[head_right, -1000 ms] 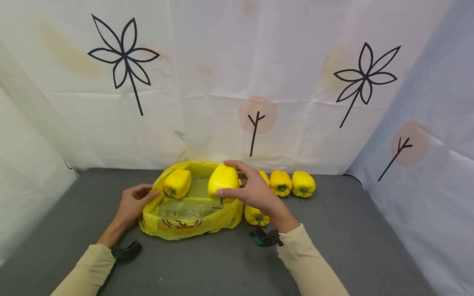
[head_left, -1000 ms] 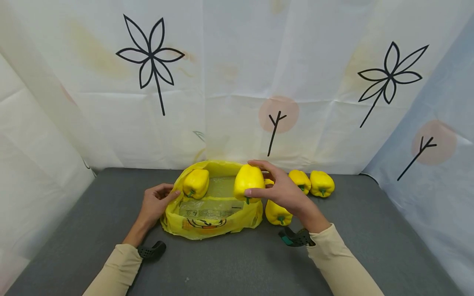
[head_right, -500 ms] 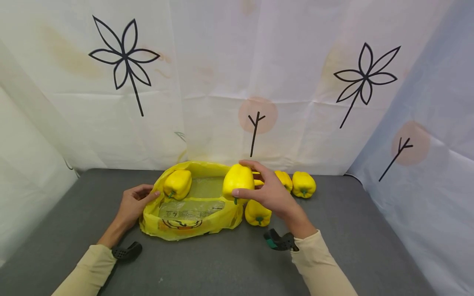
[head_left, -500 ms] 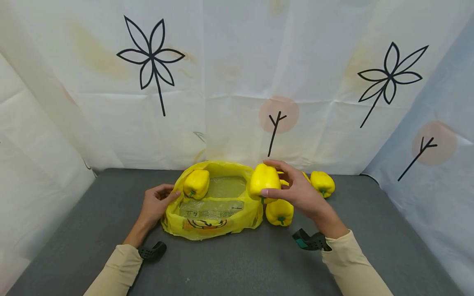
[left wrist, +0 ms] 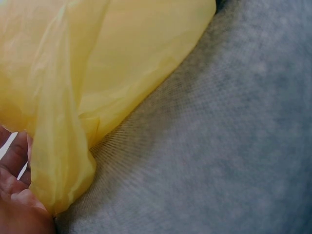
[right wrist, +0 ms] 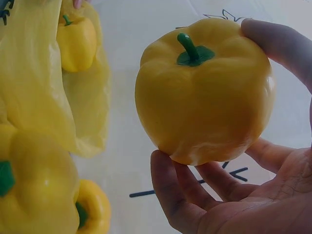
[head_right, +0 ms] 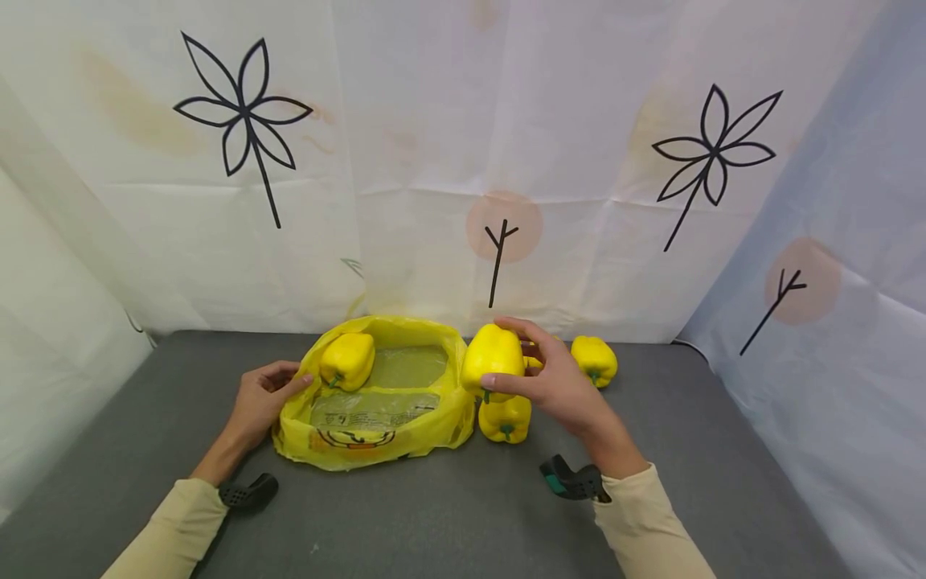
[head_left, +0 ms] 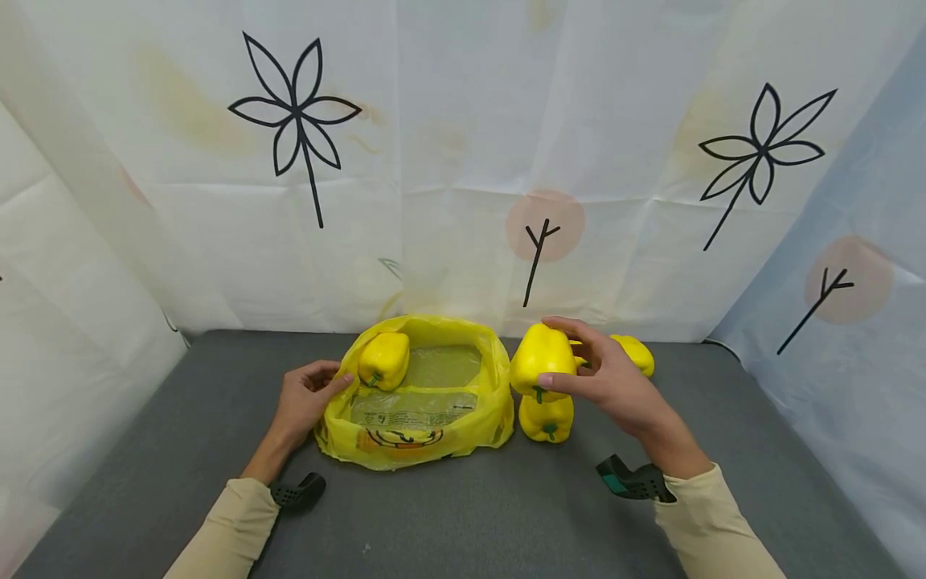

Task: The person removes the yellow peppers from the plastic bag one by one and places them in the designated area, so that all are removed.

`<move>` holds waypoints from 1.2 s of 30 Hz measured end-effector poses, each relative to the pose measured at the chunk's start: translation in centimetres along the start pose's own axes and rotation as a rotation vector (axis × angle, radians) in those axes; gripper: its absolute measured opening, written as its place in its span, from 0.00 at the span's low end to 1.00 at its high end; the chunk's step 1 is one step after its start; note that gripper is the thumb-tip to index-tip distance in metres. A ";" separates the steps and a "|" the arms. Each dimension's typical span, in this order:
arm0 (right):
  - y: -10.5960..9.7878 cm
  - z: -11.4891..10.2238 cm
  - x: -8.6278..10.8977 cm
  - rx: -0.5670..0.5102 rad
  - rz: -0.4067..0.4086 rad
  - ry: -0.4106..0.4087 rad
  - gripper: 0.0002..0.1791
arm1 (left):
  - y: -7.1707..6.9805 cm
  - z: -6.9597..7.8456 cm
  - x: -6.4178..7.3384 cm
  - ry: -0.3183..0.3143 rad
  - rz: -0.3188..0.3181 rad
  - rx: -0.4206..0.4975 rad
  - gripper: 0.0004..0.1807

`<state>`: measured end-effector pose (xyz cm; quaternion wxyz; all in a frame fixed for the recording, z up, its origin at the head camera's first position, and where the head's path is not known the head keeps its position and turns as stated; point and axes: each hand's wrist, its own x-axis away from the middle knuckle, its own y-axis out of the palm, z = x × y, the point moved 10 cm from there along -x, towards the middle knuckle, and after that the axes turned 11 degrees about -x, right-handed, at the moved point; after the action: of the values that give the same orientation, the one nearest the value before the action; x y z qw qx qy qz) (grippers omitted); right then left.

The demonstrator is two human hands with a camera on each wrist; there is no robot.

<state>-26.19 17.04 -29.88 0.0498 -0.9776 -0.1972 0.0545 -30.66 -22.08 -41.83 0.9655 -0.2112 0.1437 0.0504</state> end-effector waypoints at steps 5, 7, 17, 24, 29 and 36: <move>-0.7 0.1 0.3 0.013 0.010 0.001 0.43 | -0.1 0.0 -0.1 0.015 0.007 0.005 0.13; -1.0 0.1 0.4 0.020 0.014 -0.001 0.42 | -0.1 0.0 -0.2 0.017 0.008 -0.002 0.13; -2.2 0.2 1.1 0.044 0.039 -0.013 0.41 | -0.1 -0.5 -0.5 0.030 0.005 0.014 0.14; -3.3 0.4 1.8 0.069 0.054 -0.035 0.39 | 0.0 -0.9 -0.4 0.020 0.003 0.002 0.14; -3.9 0.6 2.3 0.082 0.061 -0.027 0.38 | 0.0 -0.8 -0.3 0.020 0.005 -0.012 0.14; -4.8 1.3 2.8 0.093 0.075 -0.003 0.38 | 0.0 -0.8 -0.2 0.012 0.008 -0.018 0.14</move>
<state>-25.66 22.66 -30.80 0.0927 -0.9808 -0.1578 0.0670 -31.05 -22.45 -42.51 0.9625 -0.2196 0.1500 0.0542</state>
